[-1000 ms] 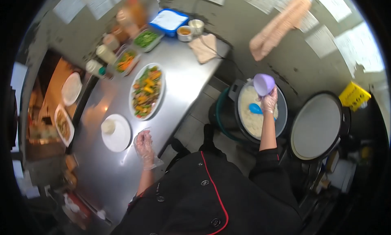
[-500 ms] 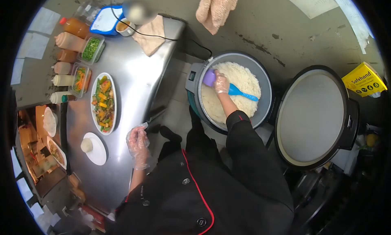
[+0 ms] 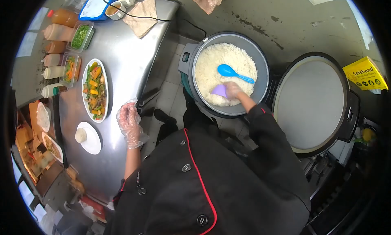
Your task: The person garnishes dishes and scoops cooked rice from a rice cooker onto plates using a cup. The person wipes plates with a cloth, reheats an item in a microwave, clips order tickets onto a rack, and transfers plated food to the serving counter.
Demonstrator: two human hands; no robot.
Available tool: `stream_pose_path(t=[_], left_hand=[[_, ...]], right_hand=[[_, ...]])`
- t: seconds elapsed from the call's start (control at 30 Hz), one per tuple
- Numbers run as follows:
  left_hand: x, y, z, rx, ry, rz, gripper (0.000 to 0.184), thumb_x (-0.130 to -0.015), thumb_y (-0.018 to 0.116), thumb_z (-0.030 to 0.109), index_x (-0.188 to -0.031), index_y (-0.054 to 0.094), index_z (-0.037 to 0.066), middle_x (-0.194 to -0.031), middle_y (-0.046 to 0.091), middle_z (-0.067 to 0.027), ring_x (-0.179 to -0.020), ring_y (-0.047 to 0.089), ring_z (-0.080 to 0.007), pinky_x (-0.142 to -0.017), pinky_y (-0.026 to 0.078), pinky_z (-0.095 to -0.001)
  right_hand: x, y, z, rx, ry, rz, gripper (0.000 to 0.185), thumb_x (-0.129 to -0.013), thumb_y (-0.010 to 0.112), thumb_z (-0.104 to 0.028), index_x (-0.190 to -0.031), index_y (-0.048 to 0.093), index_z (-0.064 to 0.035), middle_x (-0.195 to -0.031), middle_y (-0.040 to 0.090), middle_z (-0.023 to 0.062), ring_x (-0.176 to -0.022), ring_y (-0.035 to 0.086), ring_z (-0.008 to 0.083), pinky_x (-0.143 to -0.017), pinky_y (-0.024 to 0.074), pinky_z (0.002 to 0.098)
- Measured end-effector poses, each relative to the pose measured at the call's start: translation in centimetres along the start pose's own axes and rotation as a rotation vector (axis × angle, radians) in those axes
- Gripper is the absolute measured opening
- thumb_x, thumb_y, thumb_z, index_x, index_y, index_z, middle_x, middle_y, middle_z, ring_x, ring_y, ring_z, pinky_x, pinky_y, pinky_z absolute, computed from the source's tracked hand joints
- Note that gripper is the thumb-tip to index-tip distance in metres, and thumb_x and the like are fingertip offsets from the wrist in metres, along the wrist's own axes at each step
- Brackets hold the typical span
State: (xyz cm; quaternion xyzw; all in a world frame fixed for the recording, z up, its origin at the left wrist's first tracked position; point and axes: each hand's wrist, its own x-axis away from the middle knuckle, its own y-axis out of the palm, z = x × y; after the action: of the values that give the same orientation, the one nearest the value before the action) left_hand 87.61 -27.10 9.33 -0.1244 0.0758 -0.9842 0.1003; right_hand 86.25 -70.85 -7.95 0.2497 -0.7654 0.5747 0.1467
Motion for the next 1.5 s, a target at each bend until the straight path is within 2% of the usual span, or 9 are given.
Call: stream_pose_path(t=[0.33,0.5,0.53,0.6,0.83,0.97,1.1,1.3,1.5], left_hand=[[0.2,8.2,4.8,-0.198,0.053,-0.571,0.014,-0.087,0.057,0.017,-0.087,0.062,0.004,-0.079,0.063,-0.009,-0.073,0.061,-0.0217,-0.068,0.048,-0.0324],[2.4,16.4,0.0,-0.252,0.205,-0.794,0.016,-0.078,0.061,0.016,-0.089,0.063,0.004,-0.081,0.063,-0.0143,-0.075,0.062,-0.028,-0.069,0.049,-0.0359],[3.0,18.0,-0.2,-0.282,0.231,-0.769,0.017,-0.078,0.061,0.016,-0.09,0.063,0.005,-0.083,0.063,-0.0145,-0.076,0.062,-0.0278,-0.069,0.049,-0.0359],[3.6,21.0,-0.7,-0.158,0.263,-0.588,0.016,-0.078,0.063,0.018,-0.087,0.061,0.004,-0.081,0.061,-0.0152,-0.074,0.061,-0.0291,-0.068,0.048,-0.0389],[0.8,23.4,3.0,-0.324,0.597,-0.537,0.022,-0.08,0.06,0.017,-0.091,0.052,-0.001,-0.081,0.051,-0.019,-0.077,0.051,-0.037,-0.069,0.04,-0.0452],[-1.3,24.7,3.3,-0.353,0.828,-0.359,0.012,-0.085,0.051,0.008,-0.085,0.051,-0.004,-0.08,0.052,-0.0205,-0.079,0.05,-0.0393,-0.07,0.038,-0.0473],[-4.2,24.0,2.4,-0.325,0.787,-0.545,0.014,-0.087,0.048,0.009,-0.095,0.05,-0.003,-0.09,0.052,-0.022,-0.084,0.048,-0.0394,-0.075,0.038,-0.0462],[-5.9,22.5,5.0,-0.232,0.668,-0.81,0.013,-0.088,0.05,0.012,-0.091,0.053,0.0,-0.083,0.055,-0.0194,-0.077,0.051,-0.0379,-0.068,0.041,-0.0445],[-4.8,24.7,4.4,-0.077,0.605,-0.572,0.019,-0.092,0.049,0.017,-0.085,0.054,0.0,-0.076,0.055,-0.0196,-0.071,0.052,-0.0372,-0.064,0.041,-0.043]], right_hand=[[3.7,-1.0,-2.7,-1.726,0.702,-0.428,0.011,-0.083,0.051,-0.011,-0.073,0.055,-0.0081,-0.051,0.04,0.0003,-0.036,0.033,0.0098,-0.033,0.0225,0.0256],[2.2,-1.4,-6.6,-2.589,-0.096,-0.635,0.016,-0.083,0.055,-0.021,-0.077,0.053,-0.0059,-0.062,0.05,0.0069,-0.048,0.046,0.0151,-0.042,0.0395,0.0284],[2.0,-2.6,-9.7,-2.425,0.508,0.078,0.015,-0.083,0.056,-0.015,-0.093,0.057,-0.0038,-0.086,0.06,0.0126,-0.071,0.058,0.022,-0.065,0.0511,0.0356],[1.0,-1.9,-11.2,-2.566,0.075,0.165,0.027,-0.085,0.056,-0.017,-0.109,0.055,-0.0035,-0.107,0.059,0.0136,-0.095,0.058,0.0256,-0.085,0.0479,0.039],[0.1,-2.0,-12.3,-2.577,0.119,0.546,0.033,-0.089,0.053,-0.024,-0.115,0.052,-0.0033,-0.111,0.059,0.0119,-0.101,0.056,0.0245,-0.089,0.0458,0.036],[-0.4,-3.6,-8.2,-1.248,-0.207,0.64,0.038,-0.088,0.055,-0.025,-0.118,0.05,-0.0009,-0.12,0.054,0.0112,-0.109,0.052,0.0274,-0.093,0.0423,0.0389],[-3.3,-1.6,1.6,0.174,0.234,0.122,0.042,-0.081,0.059,-0.022,-0.118,0.054,-0.0034,-0.131,0.044,0.0205,-0.117,0.045,0.0376,-0.092,0.0414,0.0428],[-4.4,-1.4,4.9,-0.102,0.468,0.318,0.032,-0.081,0.06,-0.032,-0.094,0.064,-0.0038,-0.088,0.061,0.0159,-0.086,0.06,0.0323,-0.079,0.0476,0.0408],[8.8,-10.8,-5.4,-2.036,0.552,0.05,0.041,-0.091,0.044,-0.051,-0.092,0.052,-0.011,-0.065,0.049,0.0043,-0.056,0.046,0.0129,-0.045,0.0364,0.0263]])
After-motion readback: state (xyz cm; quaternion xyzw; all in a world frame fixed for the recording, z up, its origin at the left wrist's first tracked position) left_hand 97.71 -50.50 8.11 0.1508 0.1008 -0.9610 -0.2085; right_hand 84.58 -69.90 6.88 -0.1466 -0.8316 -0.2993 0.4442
